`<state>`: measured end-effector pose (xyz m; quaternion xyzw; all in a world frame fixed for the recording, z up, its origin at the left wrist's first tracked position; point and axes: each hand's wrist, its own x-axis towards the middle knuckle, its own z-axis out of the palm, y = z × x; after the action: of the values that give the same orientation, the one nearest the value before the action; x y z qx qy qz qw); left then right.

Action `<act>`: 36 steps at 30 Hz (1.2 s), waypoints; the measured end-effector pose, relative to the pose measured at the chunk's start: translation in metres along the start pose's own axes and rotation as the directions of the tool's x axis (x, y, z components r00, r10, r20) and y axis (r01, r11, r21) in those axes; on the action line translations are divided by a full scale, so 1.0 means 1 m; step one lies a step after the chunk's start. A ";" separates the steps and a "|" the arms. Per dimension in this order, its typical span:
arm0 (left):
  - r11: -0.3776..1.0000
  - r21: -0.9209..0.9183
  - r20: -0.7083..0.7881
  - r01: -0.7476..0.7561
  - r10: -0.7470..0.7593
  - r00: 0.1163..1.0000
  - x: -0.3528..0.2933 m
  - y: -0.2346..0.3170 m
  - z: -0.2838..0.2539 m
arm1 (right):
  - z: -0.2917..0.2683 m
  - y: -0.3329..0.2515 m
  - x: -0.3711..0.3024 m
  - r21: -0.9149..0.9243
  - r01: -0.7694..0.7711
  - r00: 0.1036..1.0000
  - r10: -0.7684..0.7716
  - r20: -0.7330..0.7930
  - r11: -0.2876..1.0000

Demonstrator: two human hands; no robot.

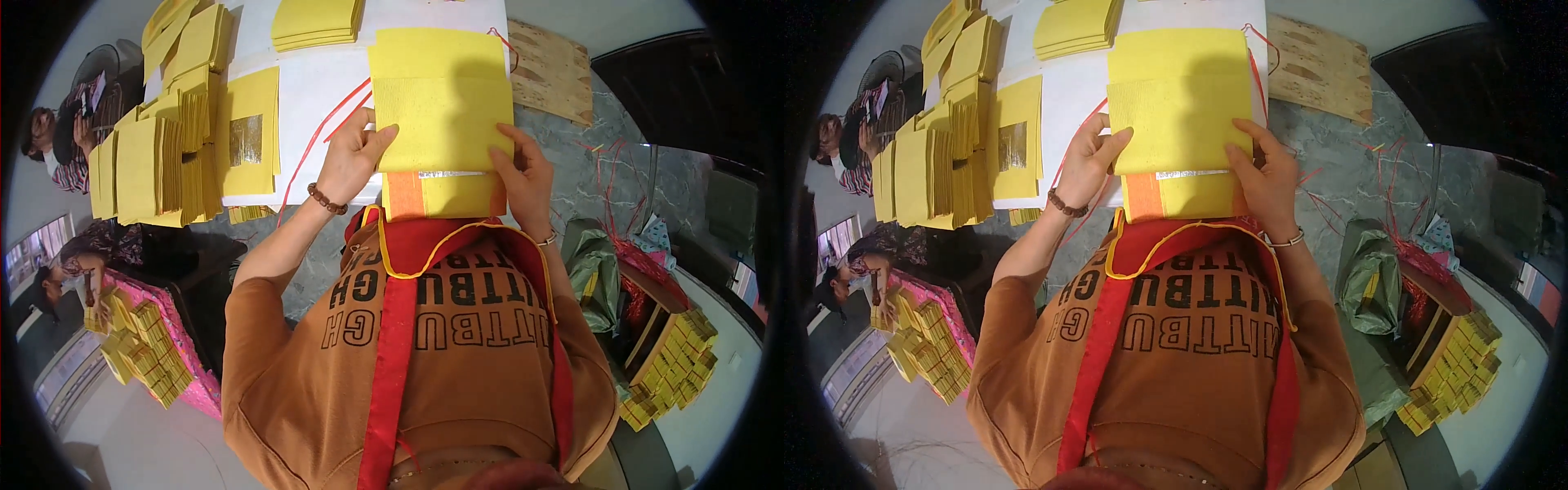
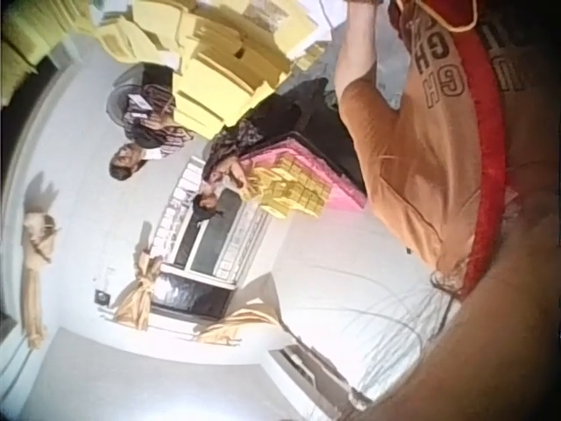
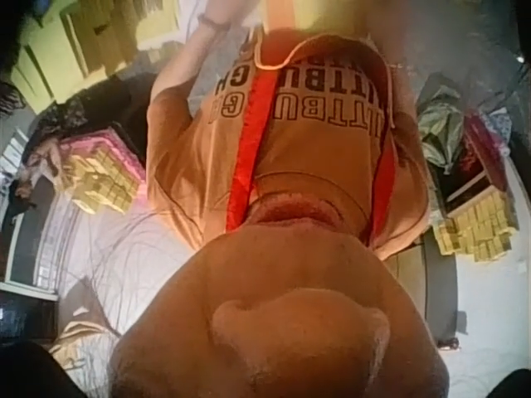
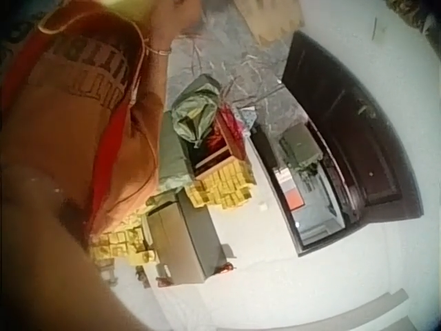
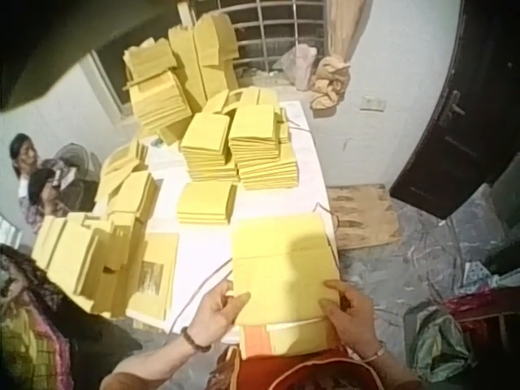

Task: Folding and stacking yellow joss paper sheets on a table.

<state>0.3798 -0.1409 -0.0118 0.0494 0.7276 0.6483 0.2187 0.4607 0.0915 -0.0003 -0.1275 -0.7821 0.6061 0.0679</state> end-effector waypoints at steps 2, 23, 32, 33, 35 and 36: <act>0.999 -0.008 -0.010 0.054 -0.054 0.998 0.000 0.013 0.004 | 0.005 0.003 0.001 0.124 -0.036 0.999 0.039 -0.022 0.992; 0.141 0.697 0.610 -0.703 0.401 0.684 -0.013 0.038 0.034 | 0.010 0.009 0.004 0.202 -0.040 0.991 0.065 -0.117 0.979; 0.223 0.693 0.620 -0.685 0.301 0.725 -0.013 0.023 0.027 | 0.015 0.001 -0.005 -0.735 0.253 0.929 -0.369 0.005 0.629; 0.218 0.688 0.630 -0.693 0.296 0.718 -0.012 0.023 0.026 | 0.014 0.022 -0.004 -0.462 0.231 0.962 -0.272 -0.022 0.856; 0.213 0.684 0.637 -0.698 0.293 0.714 -0.010 0.020 0.027 | 0.013 0.038 -0.004 -0.134 0.169 0.985 -0.172 -0.008 0.976; 0.192 0.689 0.633 -0.698 0.308 0.710 -0.010 0.019 0.028 | 0.014 0.038 -0.004 -0.050 0.157 0.987 -0.158 -0.005 0.986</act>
<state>0.3953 -0.1159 0.0074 0.5162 0.8401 0.1581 0.0519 0.4656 0.0866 -0.0408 -0.0698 -0.8043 0.5786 0.1159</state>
